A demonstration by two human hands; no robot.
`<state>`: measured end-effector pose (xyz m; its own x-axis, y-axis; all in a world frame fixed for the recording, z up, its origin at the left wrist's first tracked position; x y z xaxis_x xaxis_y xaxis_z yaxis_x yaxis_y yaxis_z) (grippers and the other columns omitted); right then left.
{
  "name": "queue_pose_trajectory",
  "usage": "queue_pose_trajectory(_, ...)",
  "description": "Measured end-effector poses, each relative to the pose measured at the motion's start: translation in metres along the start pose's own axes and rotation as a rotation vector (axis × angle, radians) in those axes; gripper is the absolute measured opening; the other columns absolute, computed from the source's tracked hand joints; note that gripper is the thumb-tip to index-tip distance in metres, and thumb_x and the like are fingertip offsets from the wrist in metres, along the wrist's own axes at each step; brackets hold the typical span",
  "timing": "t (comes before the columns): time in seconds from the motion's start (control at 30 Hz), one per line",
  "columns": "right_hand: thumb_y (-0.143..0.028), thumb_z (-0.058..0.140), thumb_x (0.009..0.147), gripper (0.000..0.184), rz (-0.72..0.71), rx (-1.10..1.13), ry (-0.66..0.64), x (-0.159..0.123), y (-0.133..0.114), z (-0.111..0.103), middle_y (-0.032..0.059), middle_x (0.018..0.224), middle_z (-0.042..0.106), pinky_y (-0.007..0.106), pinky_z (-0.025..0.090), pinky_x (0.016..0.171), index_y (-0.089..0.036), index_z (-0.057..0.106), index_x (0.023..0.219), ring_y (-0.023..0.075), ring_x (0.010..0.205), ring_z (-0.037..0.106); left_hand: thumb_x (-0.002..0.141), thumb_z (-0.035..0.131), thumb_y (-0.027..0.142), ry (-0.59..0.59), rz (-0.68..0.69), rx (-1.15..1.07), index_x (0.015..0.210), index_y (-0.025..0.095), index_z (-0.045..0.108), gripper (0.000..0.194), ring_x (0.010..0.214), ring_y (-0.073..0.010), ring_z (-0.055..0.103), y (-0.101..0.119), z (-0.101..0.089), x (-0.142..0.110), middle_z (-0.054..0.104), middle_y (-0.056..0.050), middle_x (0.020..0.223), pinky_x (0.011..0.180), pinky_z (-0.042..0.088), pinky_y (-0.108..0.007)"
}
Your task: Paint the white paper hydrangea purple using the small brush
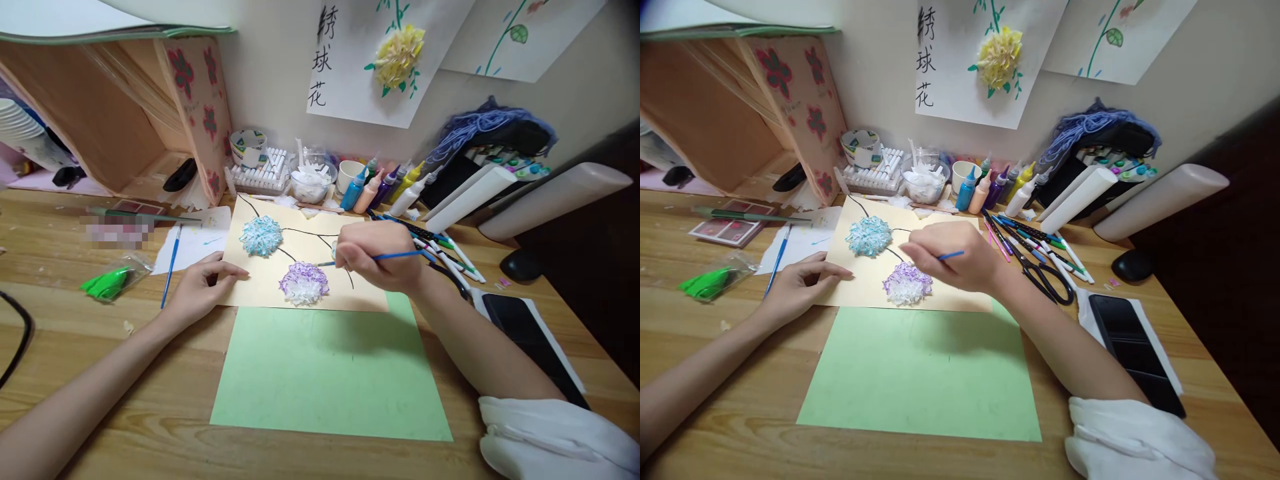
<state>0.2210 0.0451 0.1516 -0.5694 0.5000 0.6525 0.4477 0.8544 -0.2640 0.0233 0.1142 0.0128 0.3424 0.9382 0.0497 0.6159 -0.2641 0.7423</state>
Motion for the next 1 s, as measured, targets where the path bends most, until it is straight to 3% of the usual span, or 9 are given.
queue_pose_trajectory(0.1, -0.030, 0.030, 0.102, 0.046, -0.073, -0.012, -0.041, -0.002, -0.008, 0.015, -0.0005, 0.050, 0.052, 0.024, 0.037, 0.052, -0.019, 0.048, 0.060, 0.0091, 0.049, 0.050, 0.079, 0.053, 0.032, 0.006, -0.007, -0.002, 0.084, 0.015, 0.078, 0.031, 0.057, -0.0129, 0.043, 0.001, 0.000, 0.000, 0.046, 0.000, 0.069, 0.055, 0.033, -0.027)
queue_pose_trajectory(0.3, -0.031, 0.029, 0.102, 0.046, -0.059, -0.041, -0.076, -0.006, 0.000, 0.031, -0.0019, 0.049, 0.049, 0.023, 0.035, 0.051, -0.020, 0.044, 0.060, 0.0090, 0.047, 0.046, 0.078, 0.053, 0.031, 0.006, -0.009, 0.000, 0.084, 0.015, 0.079, 0.031, 0.057, -0.0125, 0.043, 0.002, 0.000, 0.001, 0.050, -0.001, 0.070, 0.054, 0.032, -0.027)
queue_pose_trajectory(0.53, -0.030, 0.032, 0.101, 0.041, -0.070, -0.057, -0.110, -0.006, -0.001, 0.038, -0.0037, 0.049, 0.040, 0.023, 0.032, 0.049, -0.021, 0.039, 0.061, 0.0102, 0.047, 0.036, 0.078, 0.054, 0.031, 0.018, -0.005, 0.014, 0.083, 0.017, 0.079, 0.029, 0.056, -0.0125, 0.042, 0.002, -0.001, 0.000, 0.046, 0.001, 0.067, 0.054, 0.033, -0.027)
queue_pose_trajectory(1.0, -0.032, 0.032, 0.101, 0.042, -0.062, -0.051, -0.162, -0.006, -0.001, 0.043, -0.0037, 0.050, 0.038, 0.023, 0.031, 0.050, -0.022, 0.036, 0.061, 0.0106, 0.048, 0.036, 0.079, 0.054, 0.030, 0.010, -0.008, 0.002, 0.082, 0.019, 0.079, 0.027, 0.060, -0.0124, 0.047, 0.003, -0.001, 0.000, 0.052, 0.000, 0.072, 0.056, 0.038, -0.025)
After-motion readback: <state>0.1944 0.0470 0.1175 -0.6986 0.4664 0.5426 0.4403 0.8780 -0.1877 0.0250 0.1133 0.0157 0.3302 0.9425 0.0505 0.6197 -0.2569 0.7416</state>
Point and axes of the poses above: each hand's wrist, its own x-axis towards the middle knuckle, its own z-axis out of the palm, y = z × x, the point moved 10 cm from there along x, towards the middle knuckle
